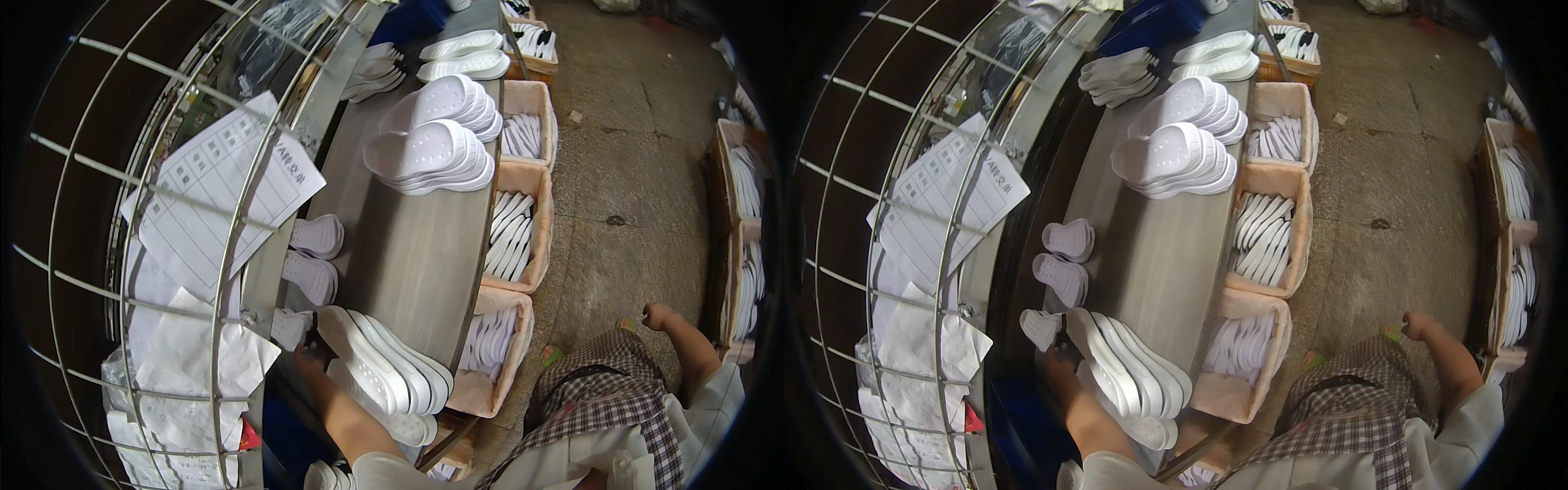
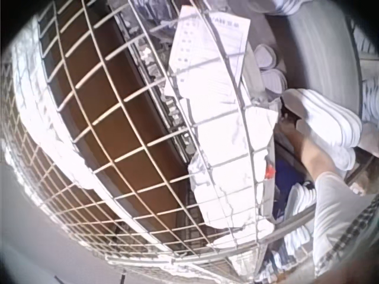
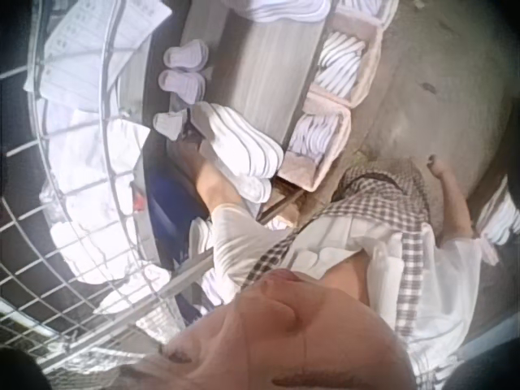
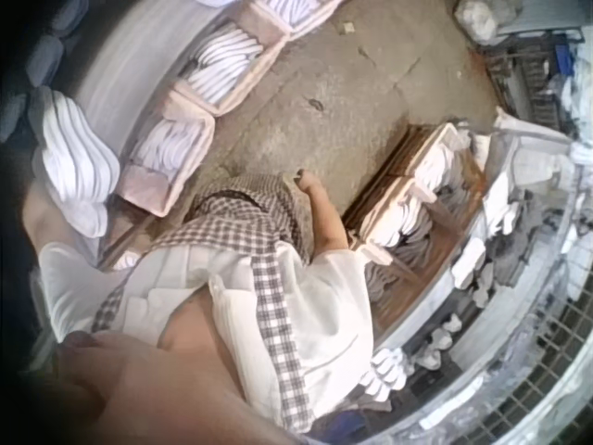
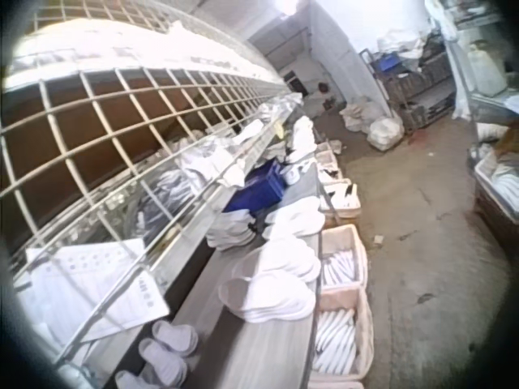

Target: The person wipes white slippers with a brush, then picks up gray slippers, rinses them in a bucket of water, and places them into a large sack. The person then picks up white slippers again, wipes them, and places them into a sack.

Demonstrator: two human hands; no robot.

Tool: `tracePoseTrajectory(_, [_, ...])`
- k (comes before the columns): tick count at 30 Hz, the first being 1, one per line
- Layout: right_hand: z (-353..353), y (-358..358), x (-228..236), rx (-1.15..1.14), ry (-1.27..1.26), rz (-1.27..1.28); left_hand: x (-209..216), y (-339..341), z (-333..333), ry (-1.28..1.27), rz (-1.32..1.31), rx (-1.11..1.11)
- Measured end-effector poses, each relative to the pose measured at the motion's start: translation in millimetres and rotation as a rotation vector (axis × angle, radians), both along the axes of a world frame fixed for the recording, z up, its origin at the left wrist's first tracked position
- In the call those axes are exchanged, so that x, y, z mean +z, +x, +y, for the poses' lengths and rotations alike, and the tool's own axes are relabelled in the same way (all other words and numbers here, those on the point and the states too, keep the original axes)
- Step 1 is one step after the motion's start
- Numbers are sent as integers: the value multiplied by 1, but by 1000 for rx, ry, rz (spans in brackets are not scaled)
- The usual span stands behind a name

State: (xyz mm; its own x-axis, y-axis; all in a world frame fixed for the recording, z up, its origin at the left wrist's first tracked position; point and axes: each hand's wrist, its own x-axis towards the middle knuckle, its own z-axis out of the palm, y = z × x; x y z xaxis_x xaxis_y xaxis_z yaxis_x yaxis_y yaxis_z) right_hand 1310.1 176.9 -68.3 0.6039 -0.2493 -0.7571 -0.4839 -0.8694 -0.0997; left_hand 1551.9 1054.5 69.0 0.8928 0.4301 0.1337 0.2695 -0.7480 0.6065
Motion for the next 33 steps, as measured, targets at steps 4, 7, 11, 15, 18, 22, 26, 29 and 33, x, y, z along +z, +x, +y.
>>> tracePoseTrajectory(4, [-11, -8, 5, -16, 71, 78, 59, 12, 3, -1328, -374, 554])
tracePoseTrajectory(7, [-11, 7, 6, 26, 147, 29, 110, 6, -26, -1490, -359, 431])
tracePoseTrajectory(11, [10, 54, 22, 110, 347, -269, 165, -54, -138, -1628, -218, 71])
tracePoseTrajectory(15, [51, 111, 78, 123, 607, -484, 214, -119, -274, -1586, -167, 23])
tracePoseTrajectory(18, [83, 141, 141, 188, 956, -719, 226, -151, -371, -1658, -178, 50])
tracePoseTrajectory(22, [109, 148, 225, 154, 1469, -584, 209, -173, -461, -1619, -13, -99])
tracePoseTrajectory(26, [98, 131, 285, 54, 1671, -548, 178, -182, -525, -1509, 66, -296])
tracePoseTrajectory(29, [87, 116, 302, -53, 1831, -661, 160, -181, -561, -1447, 127, -489])
tracePoseTrajectory(33, [56, 99, 291, -50, 1650, -640, 151, -162, -594, -1329, 302, -658])
